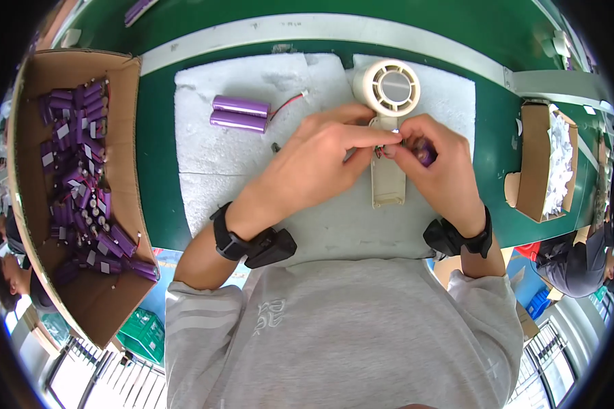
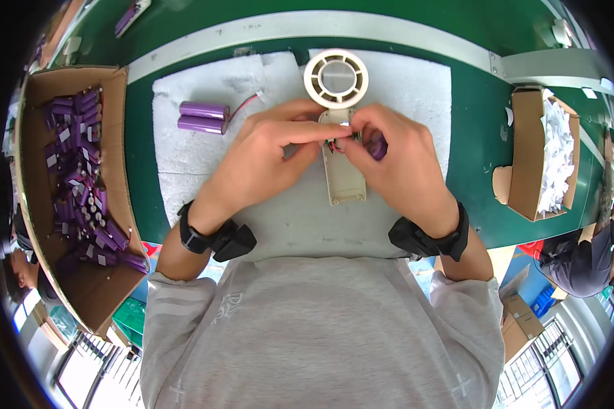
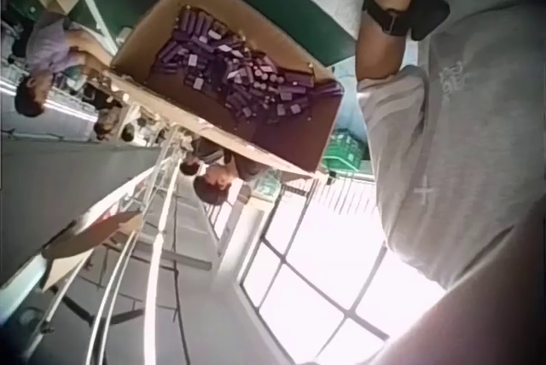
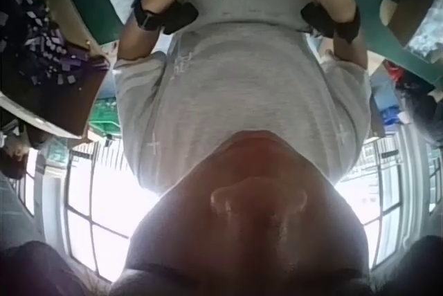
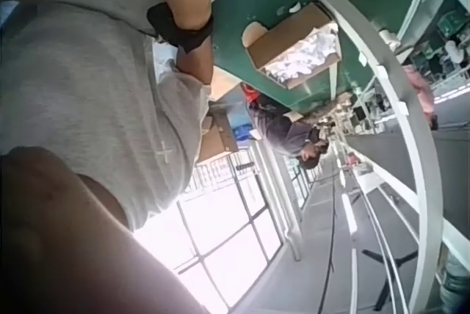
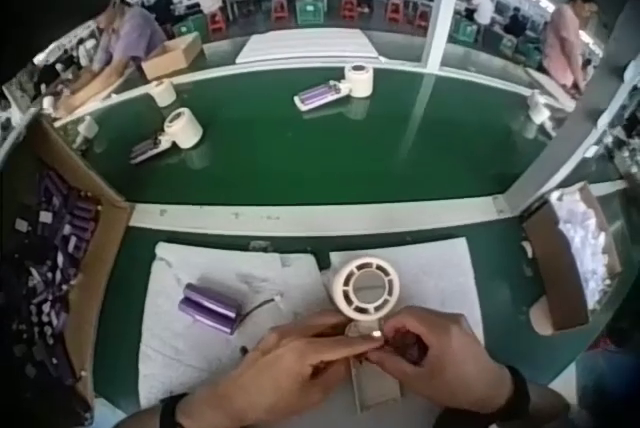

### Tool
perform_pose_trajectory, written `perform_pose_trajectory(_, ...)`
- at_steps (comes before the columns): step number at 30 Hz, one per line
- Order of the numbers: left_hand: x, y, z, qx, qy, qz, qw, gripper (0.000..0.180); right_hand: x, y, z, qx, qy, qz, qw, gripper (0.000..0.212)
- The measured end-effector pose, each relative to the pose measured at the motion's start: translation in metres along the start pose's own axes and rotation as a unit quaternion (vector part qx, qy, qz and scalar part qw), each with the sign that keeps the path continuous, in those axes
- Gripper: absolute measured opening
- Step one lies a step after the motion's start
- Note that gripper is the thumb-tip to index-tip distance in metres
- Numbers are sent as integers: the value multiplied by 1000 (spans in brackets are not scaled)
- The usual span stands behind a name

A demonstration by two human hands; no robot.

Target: The person assembles handheld fans by connecting battery wires to circuit boards and fitting the components into the fan housings. After completing each assembly, the person places it on the conveyor belt and repeats the process with new components.

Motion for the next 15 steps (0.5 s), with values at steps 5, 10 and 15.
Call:
perform_pose_trajectory(5, 3, 6, -2, -16, 32, 38, 999, 39, 0, 15, 8, -98, -71, -194, 973, 26)
perform_pose_trajectory(10, -4, 13, -1, -23, 55, 53, 997, 41, -13, 22, 7, -95, -136, -356, 920, 35)
perform_pose_trajectory(15, -9, 13, -4, -15, 101, 113, 988, 37, 3, 30, 5, -33, -126, -185, 974, 31)
Point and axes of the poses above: each hand's wrist, its own z-axis away from the middle knuckle, its own y-axis out of the back of the hand, x = y × z, the point moved 1 cm from there along -z, towards the middle knuckle, and after that the axes turned 14 degrees about -z, right-handed, at the moved point
